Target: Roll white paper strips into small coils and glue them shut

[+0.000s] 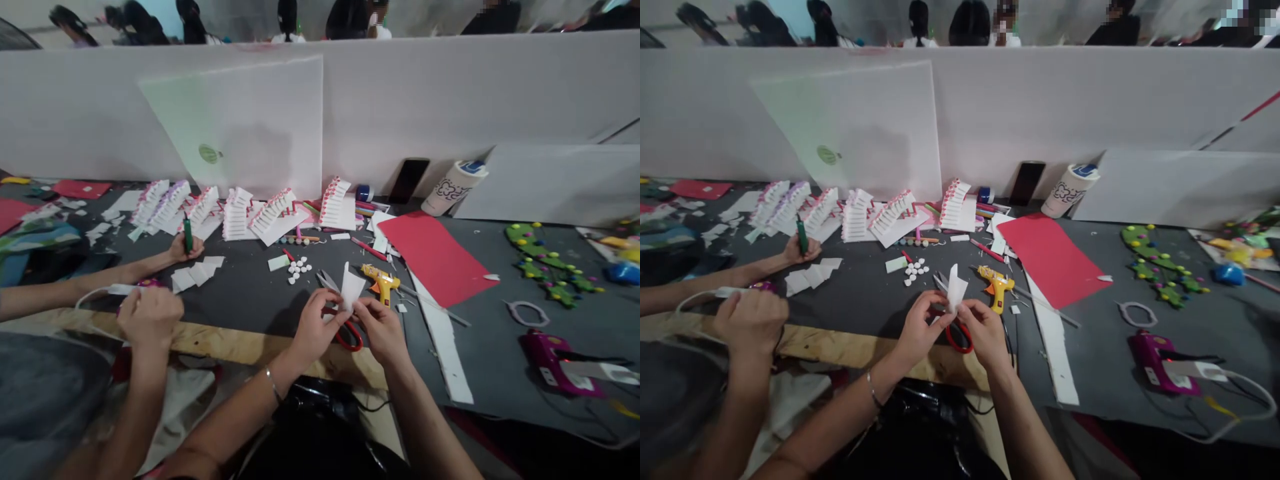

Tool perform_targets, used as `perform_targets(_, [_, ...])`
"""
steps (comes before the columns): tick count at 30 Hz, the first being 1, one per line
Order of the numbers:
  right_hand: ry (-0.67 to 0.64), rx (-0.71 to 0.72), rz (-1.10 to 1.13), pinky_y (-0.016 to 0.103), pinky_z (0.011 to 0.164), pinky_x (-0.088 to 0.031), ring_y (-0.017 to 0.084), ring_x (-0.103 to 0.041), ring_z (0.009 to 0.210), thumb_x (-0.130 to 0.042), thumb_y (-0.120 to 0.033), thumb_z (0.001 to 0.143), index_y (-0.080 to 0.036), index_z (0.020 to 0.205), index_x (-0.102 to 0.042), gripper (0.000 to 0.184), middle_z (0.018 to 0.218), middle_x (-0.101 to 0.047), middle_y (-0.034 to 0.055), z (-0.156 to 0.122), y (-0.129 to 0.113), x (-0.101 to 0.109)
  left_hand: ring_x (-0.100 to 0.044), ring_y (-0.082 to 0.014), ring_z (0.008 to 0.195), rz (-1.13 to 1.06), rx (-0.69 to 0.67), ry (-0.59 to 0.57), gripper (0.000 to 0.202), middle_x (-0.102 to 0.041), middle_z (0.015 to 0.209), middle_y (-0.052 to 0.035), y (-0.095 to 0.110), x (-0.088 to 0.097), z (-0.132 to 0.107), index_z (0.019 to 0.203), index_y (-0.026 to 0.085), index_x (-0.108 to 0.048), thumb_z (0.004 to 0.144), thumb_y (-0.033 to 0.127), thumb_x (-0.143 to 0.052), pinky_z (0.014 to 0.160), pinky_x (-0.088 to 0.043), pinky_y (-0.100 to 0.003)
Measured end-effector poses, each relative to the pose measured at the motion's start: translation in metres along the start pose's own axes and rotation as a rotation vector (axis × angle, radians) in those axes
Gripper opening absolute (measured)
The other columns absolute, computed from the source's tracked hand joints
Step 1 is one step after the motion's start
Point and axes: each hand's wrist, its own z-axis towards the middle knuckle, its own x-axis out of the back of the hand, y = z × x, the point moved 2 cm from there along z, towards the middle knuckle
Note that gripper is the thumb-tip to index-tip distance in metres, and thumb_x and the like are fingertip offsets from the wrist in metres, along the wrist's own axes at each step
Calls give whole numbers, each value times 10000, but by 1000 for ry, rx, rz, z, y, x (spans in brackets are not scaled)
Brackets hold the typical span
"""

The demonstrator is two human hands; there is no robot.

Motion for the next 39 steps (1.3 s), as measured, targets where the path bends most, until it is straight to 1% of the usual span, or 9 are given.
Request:
perform_targets(5, [-75, 79, -200, 299, 674, -505, 175, -597, 683, -696, -523, 731, -199, 756, -701, 326, 735, -690, 28, -8, -11, -1, -644, -188, 881, -60, 168, 23, 352, -654, 1003, -83, 0, -8, -12, 1005, 162, -594, 746, 349, -741, 774, -542, -296])
perform_targets(9, [-154, 136, -268, 289, 629, -485, 170, -570, 645, -644, -531, 769, -204, 760, -666, 327, 714, -658, 27, -15, -11, -4, -652, -194, 870, -152, 287, 105, 345, -705, 976, -79, -9, -2, -16, 997, 153, -626, 774, 409, -690, 807, -517, -301])
perform_targets(15, [17, 149, -290, 242, 499, -377, 126, -435, 540, -584, -555, 798, -214, 752, -545, 346, 611, -487, -36, -1, -7, 18, -626, -165, 786, -217, 399, 279, 383, -704, 901, -40, -32, 25, -14, 1003, 155, -633, 773, 460, -658, 706, -488, -257])
perform_targets(23, [86, 208, -655, 270, 540, -352, 155, -481, 564, -510, -537, 831, -209, 850, -577, 335, 651, -576, -8, 24, -4, 35, -525, -99, 607, -324, 445, 318, 414, -596, 689, 33, -40, 38, -16, 818, 163, -548, 715, 529, -713, 579, -414, -202])
perform_targets(28, [135, 302, -720, 298, 589, -395, 183, -531, 611, -466, -515, 862, -209, 878, -586, 330, 723, -638, 33, 26, -9, 19, -602, -137, 710, -493, 461, 296, 481, -674, 816, -20, -35, 40, -17, 906, 156, -621, 686, 564, -748, 656, -484, -243])
perform_targets(31, [155, 299, -728, 305, 593, -407, 187, -539, 610, -474, -497, 861, -212, 884, -585, 306, 721, -638, 36, 25, -12, 8, -657, -228, 915, -591, 410, 96, 570, -696, 1061, -122, -18, 39, -17, 1032, 155, -664, 767, 659, -626, 745, -535, -318])
perform_targets(33, [107, 282, -674, 303, 598, -420, 186, -550, 623, -487, -496, 855, -212, 875, -582, 300, 723, -635, 33, 25, -10, 0, -605, -286, 1127, -528, 314, -5, 588, -610, 1283, -169, -7, 40, -16, 1023, 149, -695, 822, 679, -536, 863, -532, -359])
perform_targets(36, [-25, 210, -512, 279, 550, -413, 168, -530, 596, -496, -530, 846, -213, 846, -563, 324, 689, -604, 8, 23, 0, -11, -491, -278, 1292, -261, 182, 166, 495, -522, 1397, -141, -3, 50, -12, 1098, 185, -664, 847, 600, -567, 1014, -461, -368])
perform_targets(39, [-122, 145, -429, 257, 514, -396, 151, -510, 574, -515, -540, 828, -211, 832, -562, 332, 672, -592, -10, 19, 5, -19, -456, -265, 1320, -74, 168, 280, 603, -491, 1414, -136, -9, 62, -7, 1287, 225, -528, 790, 538, -667, 1018, -451, -379])
